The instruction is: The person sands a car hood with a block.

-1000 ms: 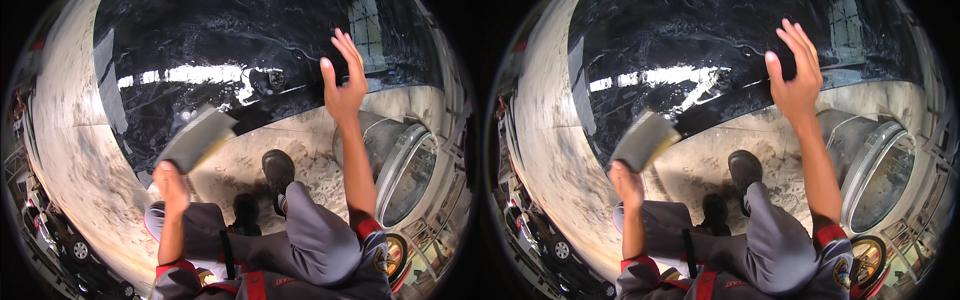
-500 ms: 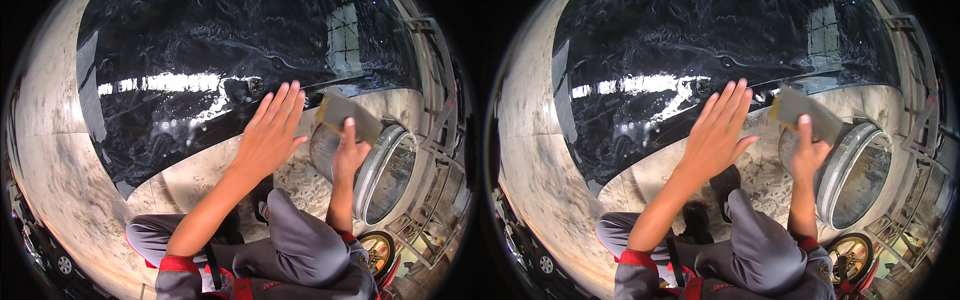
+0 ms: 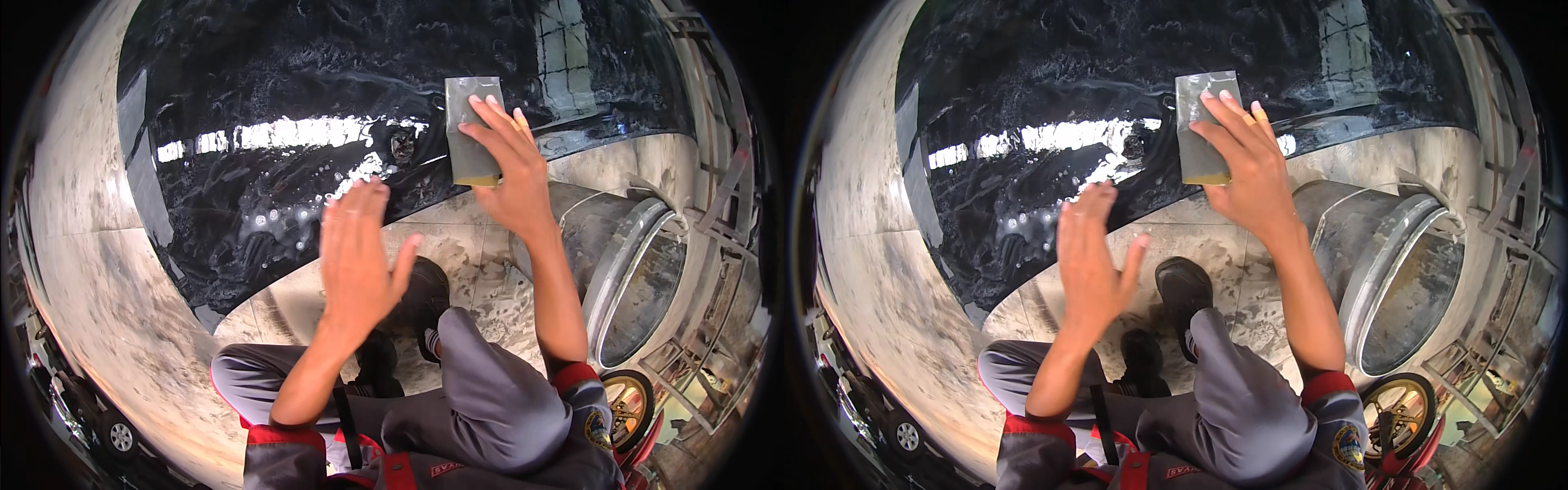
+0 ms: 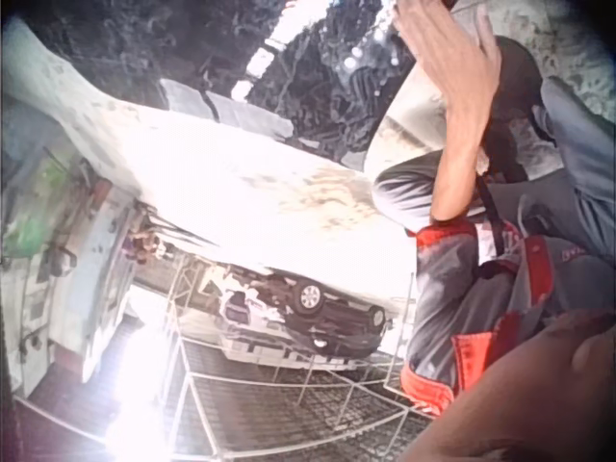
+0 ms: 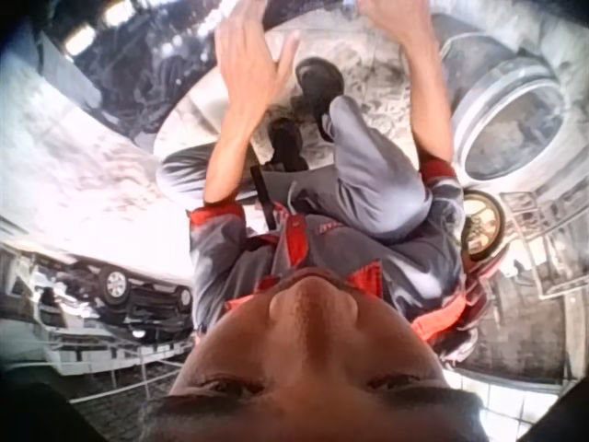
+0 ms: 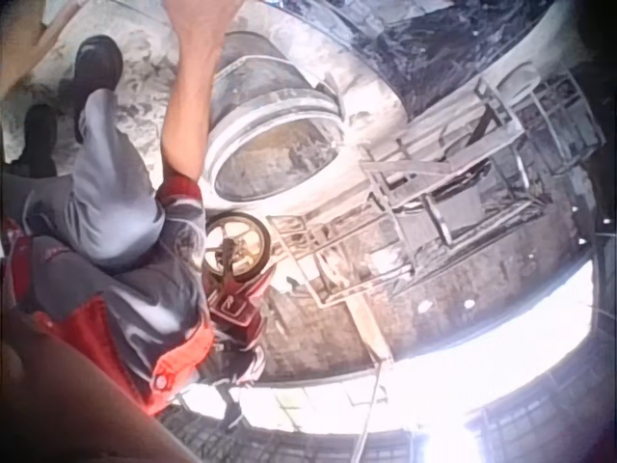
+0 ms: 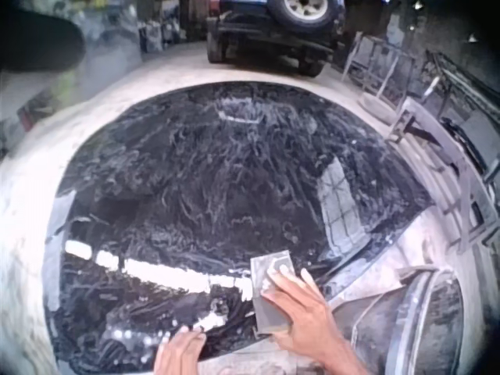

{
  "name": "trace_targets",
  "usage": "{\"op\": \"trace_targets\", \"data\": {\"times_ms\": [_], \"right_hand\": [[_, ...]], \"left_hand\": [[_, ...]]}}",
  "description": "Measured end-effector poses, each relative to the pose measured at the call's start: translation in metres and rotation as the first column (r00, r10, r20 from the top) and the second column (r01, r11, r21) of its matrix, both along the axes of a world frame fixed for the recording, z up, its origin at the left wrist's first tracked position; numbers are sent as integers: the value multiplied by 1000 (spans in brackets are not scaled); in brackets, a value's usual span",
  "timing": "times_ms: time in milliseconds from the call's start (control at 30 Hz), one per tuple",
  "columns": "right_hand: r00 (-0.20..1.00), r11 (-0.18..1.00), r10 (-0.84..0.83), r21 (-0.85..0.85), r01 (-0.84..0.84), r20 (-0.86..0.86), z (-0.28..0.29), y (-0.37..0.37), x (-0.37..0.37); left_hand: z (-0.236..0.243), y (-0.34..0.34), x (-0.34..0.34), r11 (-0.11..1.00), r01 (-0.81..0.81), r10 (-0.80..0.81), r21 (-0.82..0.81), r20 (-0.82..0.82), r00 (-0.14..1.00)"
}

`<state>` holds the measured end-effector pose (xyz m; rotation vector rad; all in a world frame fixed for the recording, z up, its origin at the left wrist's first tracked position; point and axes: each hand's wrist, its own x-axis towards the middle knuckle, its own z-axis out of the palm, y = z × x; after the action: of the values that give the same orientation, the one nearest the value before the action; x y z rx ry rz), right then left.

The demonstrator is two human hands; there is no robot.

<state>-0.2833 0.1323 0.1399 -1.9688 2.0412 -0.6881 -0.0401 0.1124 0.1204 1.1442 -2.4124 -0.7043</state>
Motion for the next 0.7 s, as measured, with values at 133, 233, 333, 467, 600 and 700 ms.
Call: {"op": "trace_targets", "data": {"times_ms": [133, 233, 333, 467, 600, 700], "right_hand": [[966, 991, -42, 116, 74, -255, -1, -5, 15], [920, 989, -40, 118, 94, -390, -7, -4, 26], [952, 998, 9, 57, 9, -307, -14, -3, 35], [980, 993, 64, 109, -44, -189, -20, -2, 43], [974, 998, 35, 56, -23, -224, -26, 0, 50], [981, 999, 14, 37, -6, -195, -30, 2, 54]], "left_hand": [[-11, -30, 16, 980, -169, 161, -107, -81, 984], [-23, -37, 21, 976, -174, 171, -131, -37, 985], [-33, -34, 22, 972, -175, 179, -156, 11, 984], [-34, -33, 20, 969, -174, 184, -173, 44, 982], [-25, -33, 20, 982, -105, 124, -155, 119, 985], [-23, -36, 22, 983, -71, 99, -168, 159, 982]]}}
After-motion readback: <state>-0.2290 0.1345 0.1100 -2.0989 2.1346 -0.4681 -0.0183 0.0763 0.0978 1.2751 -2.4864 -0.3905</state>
